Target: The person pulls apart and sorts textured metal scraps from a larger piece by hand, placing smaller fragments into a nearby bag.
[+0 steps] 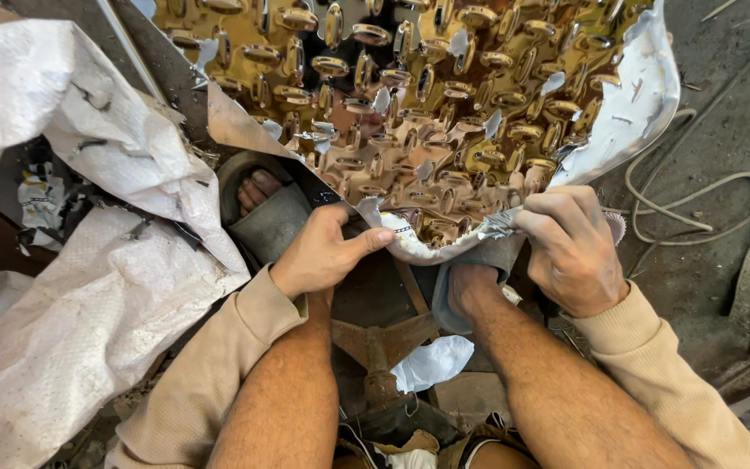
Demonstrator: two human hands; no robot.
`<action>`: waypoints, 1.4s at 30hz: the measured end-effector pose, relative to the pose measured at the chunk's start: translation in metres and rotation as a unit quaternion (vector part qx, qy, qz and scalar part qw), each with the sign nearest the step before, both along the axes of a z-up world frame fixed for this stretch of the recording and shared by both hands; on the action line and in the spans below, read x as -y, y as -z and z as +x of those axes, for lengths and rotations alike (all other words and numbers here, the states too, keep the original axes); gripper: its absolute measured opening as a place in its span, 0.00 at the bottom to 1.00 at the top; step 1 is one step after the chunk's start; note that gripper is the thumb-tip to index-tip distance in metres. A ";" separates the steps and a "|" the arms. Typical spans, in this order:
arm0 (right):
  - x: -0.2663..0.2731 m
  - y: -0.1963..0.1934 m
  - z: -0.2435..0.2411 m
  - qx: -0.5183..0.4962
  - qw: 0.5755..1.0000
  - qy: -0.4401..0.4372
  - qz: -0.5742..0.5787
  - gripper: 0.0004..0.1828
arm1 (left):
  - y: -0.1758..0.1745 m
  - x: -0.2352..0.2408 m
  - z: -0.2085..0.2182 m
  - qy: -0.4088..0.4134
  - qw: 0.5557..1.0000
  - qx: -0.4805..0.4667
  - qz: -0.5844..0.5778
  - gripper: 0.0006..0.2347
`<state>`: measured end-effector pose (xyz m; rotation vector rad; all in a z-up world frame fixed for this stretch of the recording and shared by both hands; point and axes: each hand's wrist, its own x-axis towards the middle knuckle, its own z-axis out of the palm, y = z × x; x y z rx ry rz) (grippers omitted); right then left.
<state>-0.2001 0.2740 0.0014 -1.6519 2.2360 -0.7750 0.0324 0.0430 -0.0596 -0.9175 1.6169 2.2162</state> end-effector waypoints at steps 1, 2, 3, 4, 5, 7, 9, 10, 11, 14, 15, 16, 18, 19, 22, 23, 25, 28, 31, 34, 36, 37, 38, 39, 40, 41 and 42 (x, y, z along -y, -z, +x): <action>-0.004 0.002 0.001 0.010 1.000 0.011 -0.014 0.05 | 0.005 0.000 0.003 -0.001 1.000 -0.001 0.006 0.10; -0.002 -0.002 0.002 0.012 1.000 0.010 -0.012 0.05 | 0.001 0.000 0.000 -0.002 1.000 0.001 0.009 0.10; 0.001 -0.006 0.003 0.022 0.999 0.009 -0.027 0.05 | -0.002 0.002 -0.003 -0.004 1.000 0.000 0.005 0.10; 0.004 -0.010 0.005 0.031 0.999 0.008 -0.042 0.05 | -0.006 0.004 -0.007 -0.006 1.000 0.000 0.002 0.10; 0.002 -0.014 0.009 0.030 0.999 0.007 -0.045 0.05 | -0.006 0.005 -0.007 -0.006 1.000 -0.001 -0.001 0.10; -0.006 -0.022 0.018 0.064 0.996 0.046 -0.047 0.07 | -0.008 0.005 -0.007 -0.001 1.000 -0.008 -0.010 0.09; -0.003 -0.039 0.009 0.090 0.995 0.035 0.009 0.06 | -0.014 0.009 -0.014 0.044 0.998 0.012 -0.035 0.14; -0.002 -0.048 0.005 0.115 0.991 0.025 0.065 0.10 | -0.017 0.010 -0.017 0.088 0.994 0.030 -0.060 0.20; -0.002 -0.045 0.004 0.117 0.991 0.026 0.067 0.10 | -0.016 0.009 -0.016 0.090 0.994 0.032 -0.058 0.20; 0.004 -0.039 0.000 0.138 0.987 0.020 0.076 0.09 | -0.015 0.008 -0.016 0.078 0.995 0.015 -0.065 0.19; 0.010 -0.038 0.000 0.161 0.983 -0.012 0.086 0.05 | -0.015 0.009 -0.016 0.081 0.995 0.016 -0.064 0.19; 0.016 -0.037 0.000 0.184 0.977 -0.045 0.096 0.05 | -0.015 0.009 -0.016 0.084 0.994 0.016 -0.063 0.20; 0.020 -0.030 -0.002 0.169 0.977 -0.085 0.102 0.09 | -0.014 0.009 -0.015 0.084 0.994 0.021 -0.061 0.19; 0.023 -0.026 -0.004 0.148 0.975 -0.129 0.108 0.15 | -0.013 0.008 -0.015 0.080 0.995 0.021 -0.059 0.18; 0.035 -0.030 -0.003 0.145 0.979 -0.102 0.096 0.17 | -0.013 0.009 -0.014 0.088 0.993 0.035 -0.070 0.17; 0.038 -0.035 -0.001 0.149 0.979 -0.107 0.094 0.17 | -0.010 0.005 -0.014 0.084 0.993 0.040 -0.073 0.17; 0.049 -0.043 0.003 0.173 0.983 0.004 0.068 0.03 | -0.006 0.002 -0.009 0.047 0.997 -0.010 -0.053 0.16; 0.078 -0.052 0.016 0.231 0.971 0.067 -0.004 0.03 | -0.001 0.002 -0.007 0.039 0.998 -0.040 -0.037 0.18; 0.118 -0.046 0.031 0.276 0.958 -0.017 -0.077 0.08 | -0.002 -0.001 -0.006 0.016 0.998 -0.059 -0.024 0.17; 0.150 -0.037 0.051 0.361 0.925 -0.051 -0.104 0.06 | -0.007 0.006 0.004 0.027 0.998 -0.054 -0.017 0.09; 0.150 -0.026 0.055 0.327 0.937 -0.064 -0.104 0.05 | -0.017 0.011 0.015 -0.099 0.978 -0.020 0.182 0.13; 0.152 -0.020 0.059 0.293 0.948 -0.071 -0.102 0.04 | -0.023 0.015 0.024 -0.218 0.901 0.013 0.375 0.17; 0.149 -0.019 0.058 0.299 0.945 -0.077 -0.109 0.04 | -0.031 0.017 0.024 -0.224 0.903 0.015 0.366 0.17; 0.147 -0.018 0.058 0.236 0.962 -0.112 -0.086 0.03 | -0.039 0.018 0.024 -0.222 0.896 0.008 0.385 0.21; 0.145 -0.018 0.058 0.170 0.973 -0.145 -0.063 0.03 | -0.047 0.020 0.025 -0.221 0.888 0.001 0.403 0.27; 0.147 -0.019 0.060 0.178 0.969 -0.157 -0.073 0.03 | -0.052 0.018 0.024 -0.234 0.890 0.002 0.392 0.27; 0.149 -0.020 0.062 0.117 0.972 -0.199 -0.033 0.05 | -0.056 0.017 0.022 -0.225 0.922 -0.008 0.313 0.19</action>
